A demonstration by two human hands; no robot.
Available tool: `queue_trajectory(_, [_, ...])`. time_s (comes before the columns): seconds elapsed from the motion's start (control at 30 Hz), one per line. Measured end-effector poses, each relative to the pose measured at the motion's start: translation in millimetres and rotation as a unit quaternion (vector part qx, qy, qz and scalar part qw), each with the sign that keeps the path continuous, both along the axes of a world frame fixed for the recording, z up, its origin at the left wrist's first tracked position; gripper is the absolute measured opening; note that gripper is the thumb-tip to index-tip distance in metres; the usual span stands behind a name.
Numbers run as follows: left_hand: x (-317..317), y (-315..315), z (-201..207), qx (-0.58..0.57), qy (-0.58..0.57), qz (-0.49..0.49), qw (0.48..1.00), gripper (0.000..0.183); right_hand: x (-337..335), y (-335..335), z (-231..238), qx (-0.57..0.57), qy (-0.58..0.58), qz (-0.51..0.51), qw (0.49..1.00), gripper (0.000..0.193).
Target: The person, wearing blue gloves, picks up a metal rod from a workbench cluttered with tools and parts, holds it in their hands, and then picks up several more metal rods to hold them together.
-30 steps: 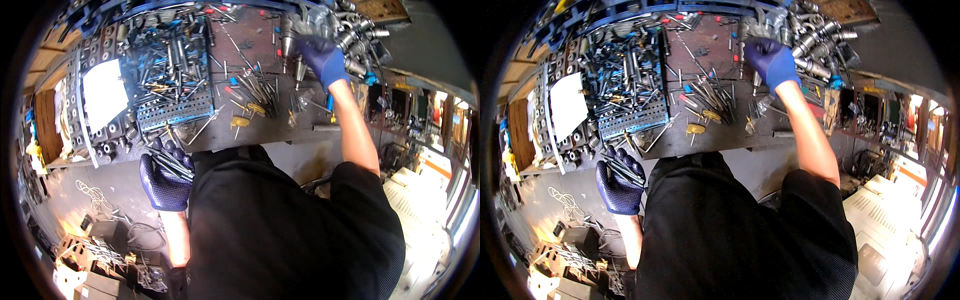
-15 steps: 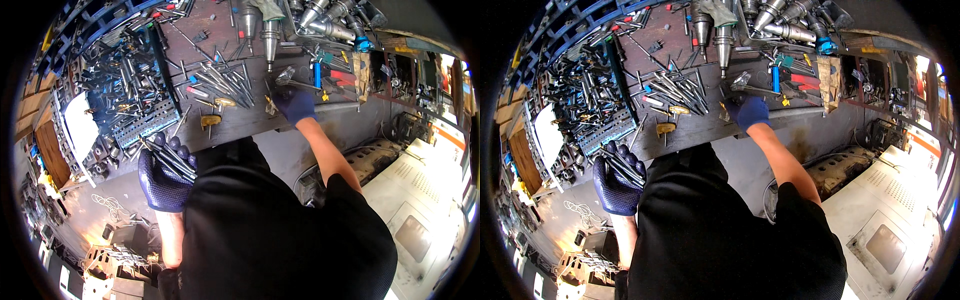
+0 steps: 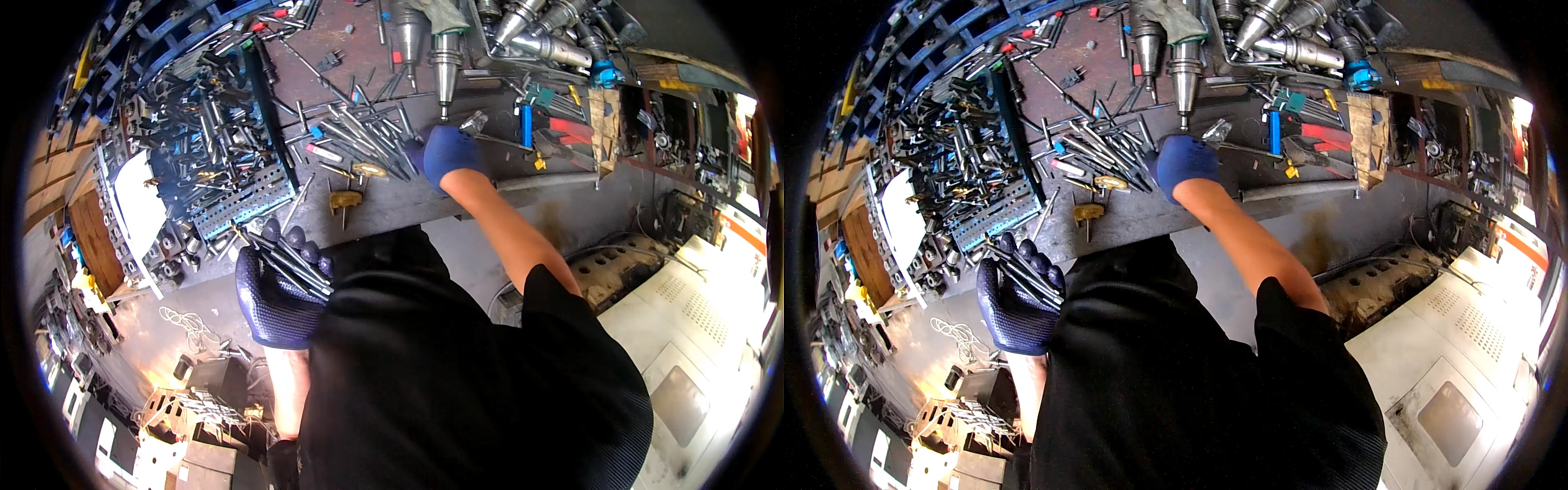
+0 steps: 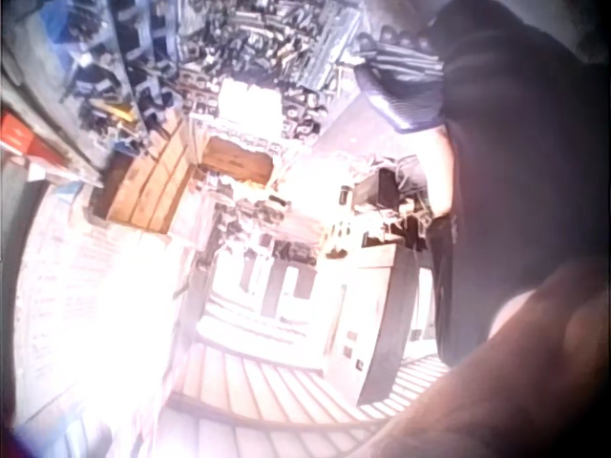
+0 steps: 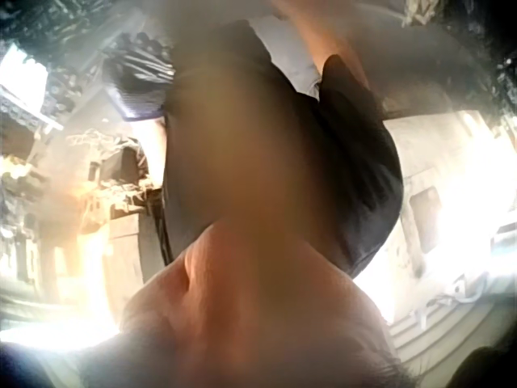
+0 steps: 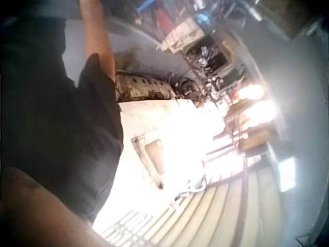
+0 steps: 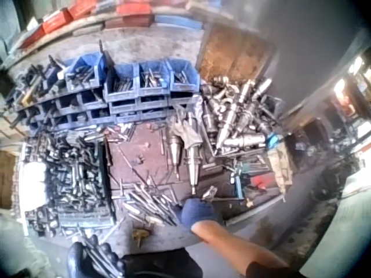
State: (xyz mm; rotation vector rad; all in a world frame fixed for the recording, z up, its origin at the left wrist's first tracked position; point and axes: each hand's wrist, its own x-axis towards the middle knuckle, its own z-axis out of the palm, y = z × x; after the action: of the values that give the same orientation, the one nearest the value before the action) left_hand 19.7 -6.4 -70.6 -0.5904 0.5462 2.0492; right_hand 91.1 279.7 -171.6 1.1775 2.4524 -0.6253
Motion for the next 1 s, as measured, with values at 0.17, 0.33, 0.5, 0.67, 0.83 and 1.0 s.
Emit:
queue_trajectory(0.17, [-0.7, -10.1, -0.7, -0.013, -0.064, 0.067, 0.996, 0.048, -6.3, 4.9, -7.1, 0.009, -0.053, 0.079, 0.995, 0.034])
queue_trajectory(0.33, [-3.2, -15.1, 0.5, -0.001, -0.032, 0.050, 0.998, 0.044, 1.5, 31.2, -26.6, -0.045, 0.025, 0.092, 0.994, 0.030])
queue_trajectory(0.5, [-7.0, -22.7, 3.7, -0.045, -0.032, 0.058, 0.997, 0.043, -4.1, 13.3, 29.7, -0.559, 0.180, -0.156, 0.795, 0.028])
queue_trajectory(0.67, [-7.8, -32.5, 7.3, -0.023, -0.039, 0.065, 0.997, 0.042, -38.8, -18.1, 72.0, -0.719, 0.250, -0.045, 0.647, 0.029])
queue_trajectory(0.83, [-10.0, -41.5, 4.2, -0.015, -0.036, 0.084, 0.996, 0.041, -72.1, -42.9, 84.7, -0.779, 0.237, -0.020, 0.580, 0.028])
queue_trajectory(1.0, [-10.1, -57.8, 5.9, -0.025, -0.040, 0.124, 0.991, 0.041, -98.5, -61.3, 93.1, -0.791, 0.180, 0.026, 0.584, 0.034])
